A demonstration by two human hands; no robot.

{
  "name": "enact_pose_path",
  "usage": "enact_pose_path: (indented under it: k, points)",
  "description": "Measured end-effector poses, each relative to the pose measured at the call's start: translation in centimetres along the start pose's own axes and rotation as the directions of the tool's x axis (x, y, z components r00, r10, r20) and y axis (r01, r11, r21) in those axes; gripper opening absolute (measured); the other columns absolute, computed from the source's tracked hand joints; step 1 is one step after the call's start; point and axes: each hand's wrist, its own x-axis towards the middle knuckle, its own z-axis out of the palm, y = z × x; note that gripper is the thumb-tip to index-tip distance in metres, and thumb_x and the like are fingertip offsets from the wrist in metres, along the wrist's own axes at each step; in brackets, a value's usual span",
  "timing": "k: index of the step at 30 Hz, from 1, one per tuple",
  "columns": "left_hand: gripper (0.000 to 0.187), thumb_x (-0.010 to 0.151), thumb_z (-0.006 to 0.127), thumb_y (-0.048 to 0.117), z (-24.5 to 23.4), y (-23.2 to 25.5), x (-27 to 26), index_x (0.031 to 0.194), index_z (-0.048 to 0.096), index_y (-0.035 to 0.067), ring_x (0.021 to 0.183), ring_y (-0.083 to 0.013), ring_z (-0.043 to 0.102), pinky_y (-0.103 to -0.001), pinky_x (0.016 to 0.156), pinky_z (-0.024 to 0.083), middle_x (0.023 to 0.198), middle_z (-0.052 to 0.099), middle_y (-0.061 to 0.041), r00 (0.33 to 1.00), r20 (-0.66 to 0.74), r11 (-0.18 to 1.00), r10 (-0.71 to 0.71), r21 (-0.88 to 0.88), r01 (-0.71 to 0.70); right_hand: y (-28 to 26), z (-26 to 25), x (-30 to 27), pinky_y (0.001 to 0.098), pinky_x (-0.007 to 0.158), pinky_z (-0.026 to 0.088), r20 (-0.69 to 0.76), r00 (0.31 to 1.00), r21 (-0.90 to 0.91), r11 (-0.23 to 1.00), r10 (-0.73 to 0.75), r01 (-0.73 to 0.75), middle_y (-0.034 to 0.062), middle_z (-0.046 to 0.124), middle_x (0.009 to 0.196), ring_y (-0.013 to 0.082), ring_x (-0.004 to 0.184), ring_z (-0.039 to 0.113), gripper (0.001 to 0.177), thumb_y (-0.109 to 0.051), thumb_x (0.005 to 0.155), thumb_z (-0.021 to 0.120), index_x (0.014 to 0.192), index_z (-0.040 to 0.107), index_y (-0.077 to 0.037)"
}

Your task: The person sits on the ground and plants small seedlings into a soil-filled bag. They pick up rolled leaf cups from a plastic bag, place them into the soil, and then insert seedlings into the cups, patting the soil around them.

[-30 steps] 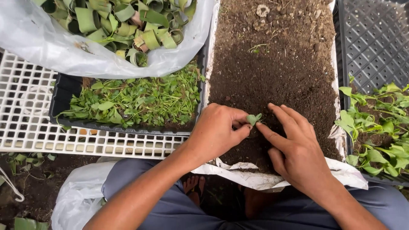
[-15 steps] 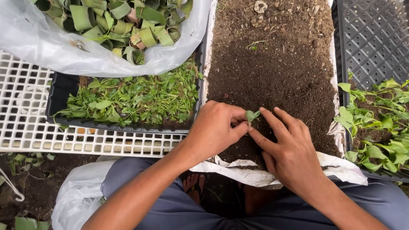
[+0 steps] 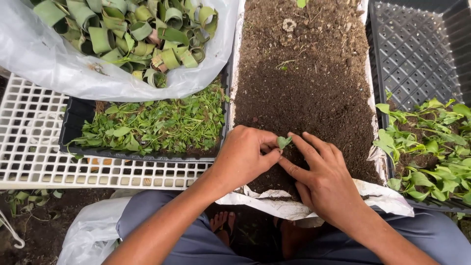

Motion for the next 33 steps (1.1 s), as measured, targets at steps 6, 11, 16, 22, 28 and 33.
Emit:
enact_pose_path:
  k: [6, 11, 16, 22, 28, 33]
  points:
    - [0.015, 0.079, 0.07, 0.01, 0.2, -0.6, -0.3, 0.087, 0.081, 0.015, 0.062, -0.0087, 0.073, -0.03, 0.059, 0.056, 0.073, 0.08, 0.002, 0.997, -0.014, 0.996, 0.081, -0.028, -0.082, 0.5, -0.7, 0.1, 0.0613, 0.11, 0.039, -0.075, 0.996, 0.083, 0.995, 0.056, -0.05, 0.0248, 0.044, 0.158, 0.0483, 0.142, 0.043, 0.058, -0.004, 0.076, 0.064, 0.133, 0.067, -0.015]
    - [0.013, 0.079, 0.07, 0.012, 0.5, -1.1, -0.1, 0.087, 0.08, 0.015, 0.066, -0.0135, 0.076, -0.032, 0.063, 0.056, 0.076, 0.08, 0.0, 0.989, -0.034, 0.99, 0.141, 0.018, -0.14, -0.1, 0.0, 0.2, 0.0622, 0.104, 0.042, -0.046, 0.998, -0.02, 0.999, 0.039, -0.04, 0.0211, 0.043, 0.159, 0.046, 0.142, 0.045, 0.055, -0.008, 0.08, 0.063, 0.134, 0.063, -0.016]
    - [0.016, 0.079, 0.071, 0.013, 0.6, -1.1, -0.1, 0.09, 0.081, 0.015, 0.07, -0.0146, 0.075, -0.032, 0.067, 0.055, 0.082, 0.08, -0.001, 0.978, -0.022, 0.977, 0.207, 0.067, -0.205, -0.1, 0.0, 0.4, 0.0577, 0.1, 0.042, -0.053, 0.998, -0.128, 0.991, 0.018, -0.025, 0.0185, 0.049, 0.155, 0.0432, 0.138, 0.048, 0.046, -0.015, 0.086, 0.061, 0.132, 0.064, -0.018]
    - [0.022, 0.074, 0.068, 0.012, 0.9, -0.9, -0.8, 0.091, 0.081, 0.014, 0.072, -0.0204, 0.074, -0.037, 0.064, 0.054, 0.086, 0.08, 0.0, 0.982, -0.027, 0.978, 0.185, 0.1, -0.182, 0.1, 0.1, 0.1, 0.0611, 0.102, 0.04, -0.026, 0.999, -0.057, 0.998, 0.032, -0.034, 0.0194, 0.044, 0.159, 0.0456, 0.14, 0.045, 0.041, -0.014, 0.08, 0.063, 0.12, 0.07, -0.016]
    - [0.017, 0.077, 0.069, 0.011, 0.5, -0.6, -0.3, 0.088, 0.082, 0.012, 0.067, -0.0191, 0.073, -0.038, 0.061, 0.055, 0.084, 0.08, -0.001, 0.981, -0.054, 0.979, 0.186, 0.101, -0.18, 0.9, 0.2, 0.5, 0.0619, 0.101, 0.039, 0.004, 0.998, -0.049, 0.996, 0.07, -0.07, 0.0181, 0.038, 0.163, 0.0447, 0.143, 0.04, 0.054, -0.012, 0.074, 0.064, 0.128, 0.066, -0.018]
    - [0.018, 0.076, 0.081, 0.01, 0.8, -0.4, -1.0, 0.094, 0.082, 0.012, 0.078, -0.0157, 0.077, -0.033, 0.073, 0.062, 0.092, 0.082, -0.002, 0.995, 0.01, 0.993, 0.094, 0.074, -0.095, 0.6, -1.2, 0.3, 0.0555, 0.104, 0.039, -0.002, 0.985, 0.239, 0.957, 0.171, -0.166, 0.0153, 0.05, 0.153, 0.0386, 0.138, 0.045, 0.047, -0.018, 0.091, 0.062, 0.137, 0.062, -0.01]
